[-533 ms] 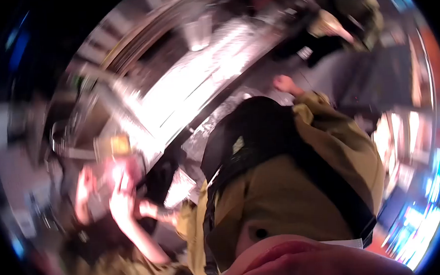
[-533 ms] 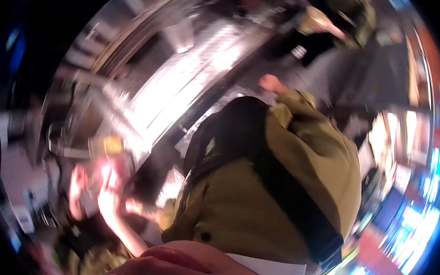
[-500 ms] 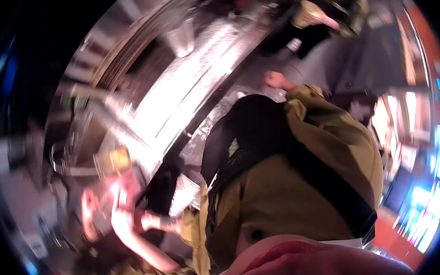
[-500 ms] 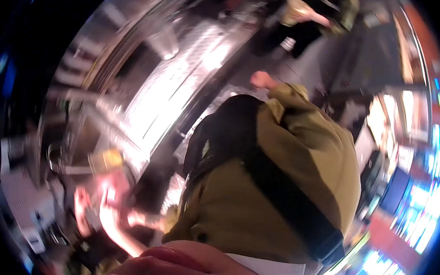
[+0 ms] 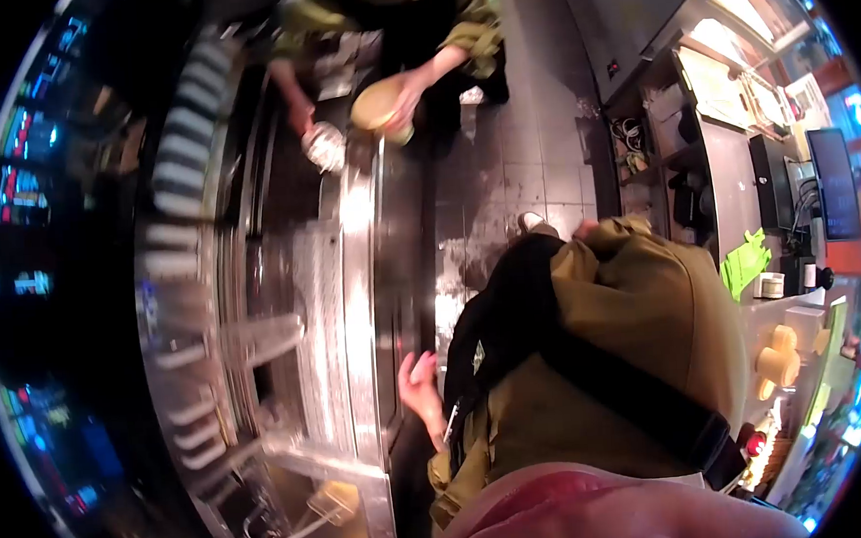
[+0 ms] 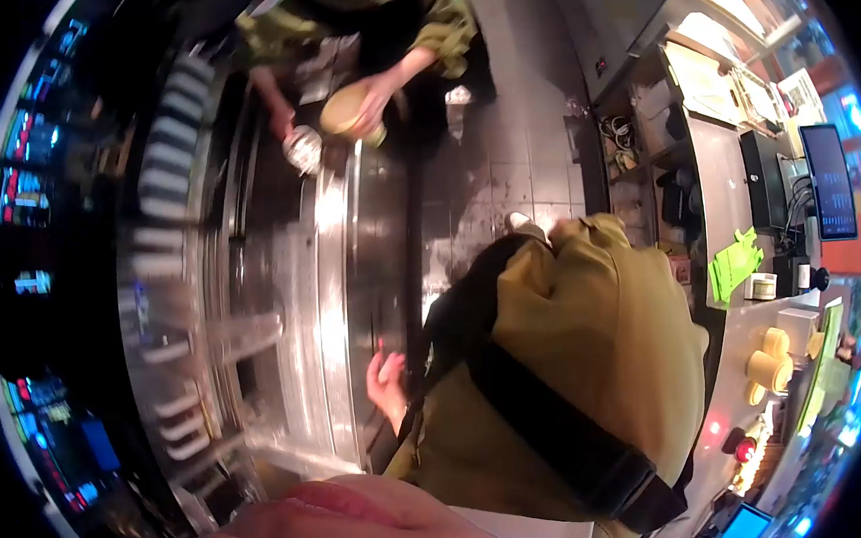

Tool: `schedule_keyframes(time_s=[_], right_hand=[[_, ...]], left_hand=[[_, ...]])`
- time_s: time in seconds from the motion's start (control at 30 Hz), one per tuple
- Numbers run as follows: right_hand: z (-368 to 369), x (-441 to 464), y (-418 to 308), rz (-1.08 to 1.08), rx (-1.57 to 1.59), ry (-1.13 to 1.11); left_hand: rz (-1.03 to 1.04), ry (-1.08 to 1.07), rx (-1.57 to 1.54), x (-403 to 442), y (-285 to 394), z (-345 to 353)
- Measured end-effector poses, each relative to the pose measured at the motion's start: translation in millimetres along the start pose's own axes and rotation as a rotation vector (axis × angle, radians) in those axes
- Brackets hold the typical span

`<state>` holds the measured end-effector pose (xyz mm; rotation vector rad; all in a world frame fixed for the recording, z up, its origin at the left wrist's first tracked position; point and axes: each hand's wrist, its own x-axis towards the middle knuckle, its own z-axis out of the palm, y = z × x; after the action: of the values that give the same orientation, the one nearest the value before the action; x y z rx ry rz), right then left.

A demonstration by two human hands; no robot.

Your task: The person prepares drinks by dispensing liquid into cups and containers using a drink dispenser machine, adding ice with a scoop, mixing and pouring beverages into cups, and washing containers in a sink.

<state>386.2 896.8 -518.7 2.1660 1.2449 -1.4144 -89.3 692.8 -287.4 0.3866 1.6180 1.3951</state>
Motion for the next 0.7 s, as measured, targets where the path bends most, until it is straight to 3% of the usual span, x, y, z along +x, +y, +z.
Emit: schedule_keyframes(time_s=[0.1,0.23,0.27,0.3,0.37,0.4,0.43,0.47,0.5,0.6,0.67,0.7], right_hand=[[-35.0,36.9,66.3,0.065,0.096,0.029],[-100.8,120.6,124.6,0.063,0.130,0.098],[-119.0,136.8,131.7,0.034,0.089,0.123],[-138.4,151.2,133.0,-0.030,0.010,0.181],[-196.0,172.4,120.0,-0.192,-0.101,0.338],[-274.5,126.0,70.4,-0.205,-0.042,0.201],[-317.8,127.5,50.1,-0.043,0.630,-0.016],[-366.0,132.9,28.1,-0.127,0.760,-0.049],[-408.1,145.2,11.3,-0.214,0.890,-0.087],[-508.8,223.9,-16.0,-0.461,0.916,0.167],[-561.1,278.7,-17.7,-0.397,1.074,0.399],[-574.4,311.4,-3.7,-0.354,1.268,0.353]], left_hand=[[-0.056,-0.459,0.174,91.6,-44.6,129.4],[-0.201,-0.648,0.527,176.5,-97.3,335.2],[-0.213,-0.729,0.397,188.2,-102.0,389.2],[-0.291,-0.740,0.515,199.3,-104.3,444.9],[-0.197,-0.836,0.774,206.3,-97.2,549.4],[-0.214,-0.867,0.885,227.5,-124.9,587.0],[-0.163,-0.922,1.014,216.7,-95.4,639.1],[0.048,-1.047,0.878,226.6,-102.2,677.3],[0.086,-1.109,0.826,232.6,-95.5,718.2],[-0.086,-1.091,0.607,273.3,-84.1,832.7],[-0.156,-1.016,0.512,315.7,-89.0,900.1],[-0.154,-1.010,0.500,347.9,-100.0,925.4]])
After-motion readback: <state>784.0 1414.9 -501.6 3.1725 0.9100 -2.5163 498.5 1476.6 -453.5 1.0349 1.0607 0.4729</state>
